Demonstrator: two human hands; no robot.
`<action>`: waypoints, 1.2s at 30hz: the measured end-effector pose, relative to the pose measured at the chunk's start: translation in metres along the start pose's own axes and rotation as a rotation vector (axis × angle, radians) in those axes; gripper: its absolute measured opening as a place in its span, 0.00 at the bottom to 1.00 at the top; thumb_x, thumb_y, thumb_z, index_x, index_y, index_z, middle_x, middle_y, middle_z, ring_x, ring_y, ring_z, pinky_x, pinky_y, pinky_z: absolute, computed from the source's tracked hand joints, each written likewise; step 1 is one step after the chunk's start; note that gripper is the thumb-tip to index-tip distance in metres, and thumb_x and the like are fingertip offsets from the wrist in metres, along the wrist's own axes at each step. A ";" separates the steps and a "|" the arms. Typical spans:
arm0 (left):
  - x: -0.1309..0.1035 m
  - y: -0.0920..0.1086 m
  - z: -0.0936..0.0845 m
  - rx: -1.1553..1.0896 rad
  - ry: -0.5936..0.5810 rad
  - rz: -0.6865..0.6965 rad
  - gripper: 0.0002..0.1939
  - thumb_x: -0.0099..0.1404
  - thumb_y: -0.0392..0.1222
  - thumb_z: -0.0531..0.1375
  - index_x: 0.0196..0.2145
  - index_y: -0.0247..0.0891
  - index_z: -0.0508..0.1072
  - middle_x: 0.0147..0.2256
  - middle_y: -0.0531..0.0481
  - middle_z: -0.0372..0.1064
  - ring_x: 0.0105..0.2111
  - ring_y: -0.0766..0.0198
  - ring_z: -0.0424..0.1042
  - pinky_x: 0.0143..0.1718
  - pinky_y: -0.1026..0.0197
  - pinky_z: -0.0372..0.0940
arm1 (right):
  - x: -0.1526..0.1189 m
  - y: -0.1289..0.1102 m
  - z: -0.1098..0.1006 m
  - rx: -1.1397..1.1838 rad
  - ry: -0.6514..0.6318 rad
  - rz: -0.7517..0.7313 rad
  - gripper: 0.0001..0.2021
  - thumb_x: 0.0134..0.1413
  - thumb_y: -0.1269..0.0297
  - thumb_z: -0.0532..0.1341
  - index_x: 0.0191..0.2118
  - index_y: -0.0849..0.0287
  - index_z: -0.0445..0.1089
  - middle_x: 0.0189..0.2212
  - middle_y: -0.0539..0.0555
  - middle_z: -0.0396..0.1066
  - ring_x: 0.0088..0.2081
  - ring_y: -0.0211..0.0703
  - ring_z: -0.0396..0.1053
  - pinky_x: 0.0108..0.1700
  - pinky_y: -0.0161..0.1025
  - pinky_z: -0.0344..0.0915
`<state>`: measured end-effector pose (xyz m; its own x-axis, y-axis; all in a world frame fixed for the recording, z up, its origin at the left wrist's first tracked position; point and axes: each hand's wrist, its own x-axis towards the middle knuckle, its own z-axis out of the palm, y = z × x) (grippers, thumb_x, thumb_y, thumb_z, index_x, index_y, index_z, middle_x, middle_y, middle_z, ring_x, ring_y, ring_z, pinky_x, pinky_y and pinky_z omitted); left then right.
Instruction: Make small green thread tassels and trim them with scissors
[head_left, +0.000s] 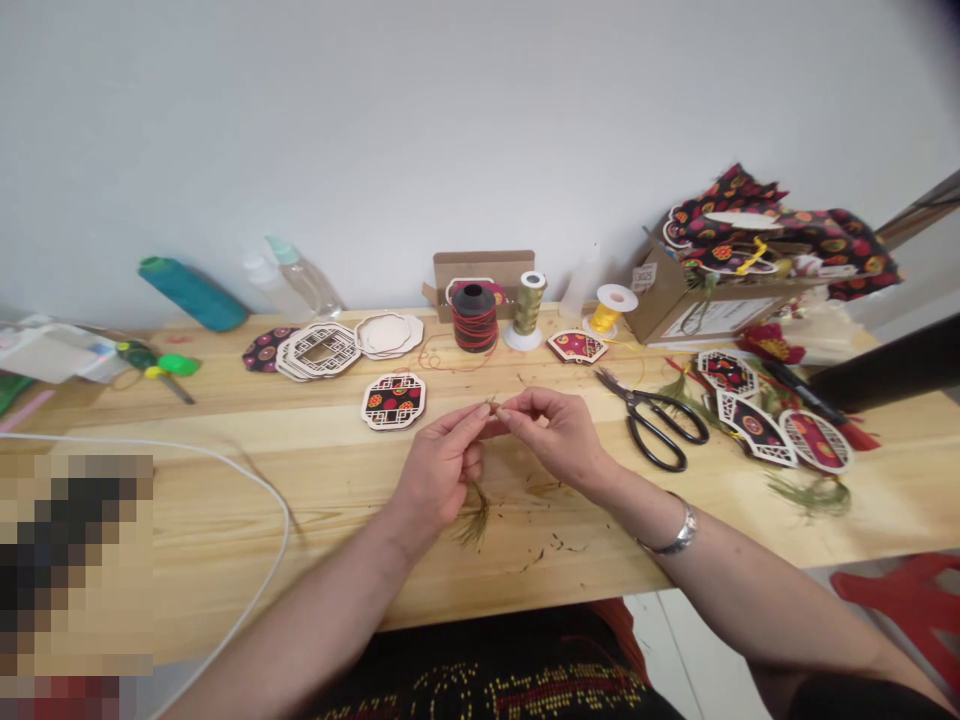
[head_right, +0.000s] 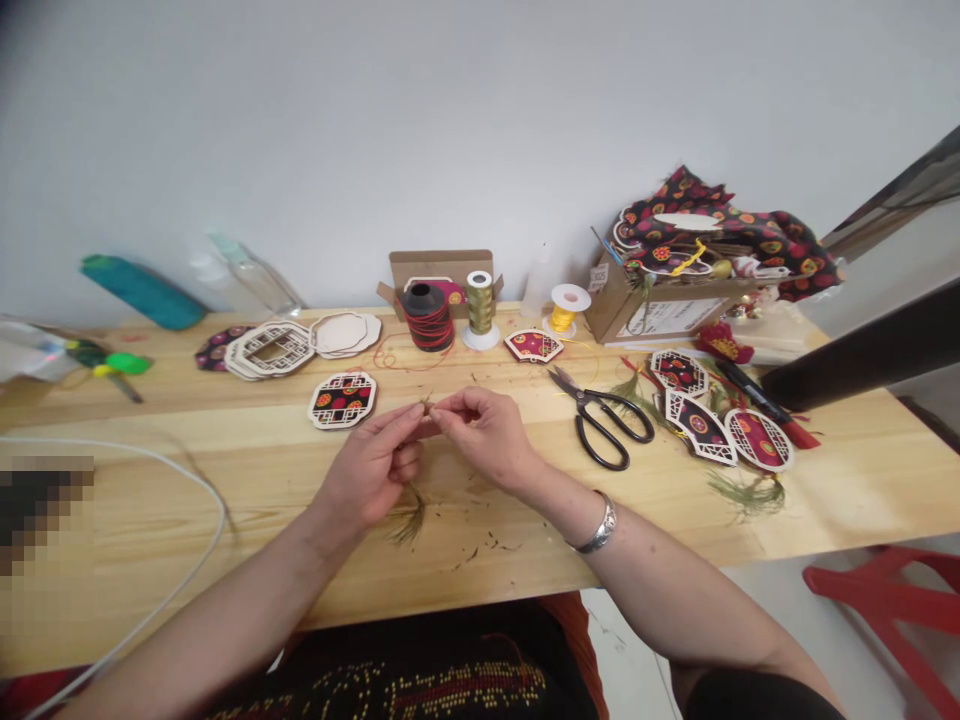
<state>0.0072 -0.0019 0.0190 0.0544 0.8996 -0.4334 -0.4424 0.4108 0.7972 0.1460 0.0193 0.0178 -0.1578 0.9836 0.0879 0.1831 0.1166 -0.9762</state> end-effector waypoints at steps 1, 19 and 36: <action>0.000 0.000 0.000 0.009 -0.002 0.002 0.15 0.49 0.45 0.67 0.32 0.33 0.76 0.23 0.50 0.70 0.14 0.81 0.44 0.14 0.72 0.39 | 0.000 0.001 0.000 -0.031 0.012 -0.026 0.06 0.47 0.65 0.62 0.28 0.62 0.72 0.25 0.52 0.74 0.26 0.36 0.67 0.30 0.34 0.64; 0.000 0.000 0.001 0.040 0.012 0.030 0.13 0.47 0.45 0.69 0.21 0.32 0.71 0.17 0.58 0.57 0.15 0.79 0.47 0.14 0.71 0.39 | -0.003 0.009 -0.002 -0.498 0.075 -0.503 0.06 0.54 0.68 0.57 0.28 0.60 0.68 0.22 0.51 0.66 0.29 0.38 0.62 0.36 0.37 0.60; 0.006 0.001 -0.005 -0.129 -0.076 -0.143 0.14 0.49 0.42 0.68 0.33 0.31 0.76 0.18 0.60 0.54 0.15 0.80 0.44 0.13 0.74 0.40 | 0.016 0.014 -0.016 0.033 -0.254 0.131 0.22 0.40 0.62 0.66 0.44 0.65 0.73 0.34 0.56 0.75 0.32 0.38 0.69 0.37 0.38 0.65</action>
<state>0.0023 0.0031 0.0145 0.1901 0.8439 -0.5017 -0.5356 0.5174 0.6674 0.1620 0.0388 0.0088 -0.3734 0.9235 -0.0880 0.1870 -0.0180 -0.9822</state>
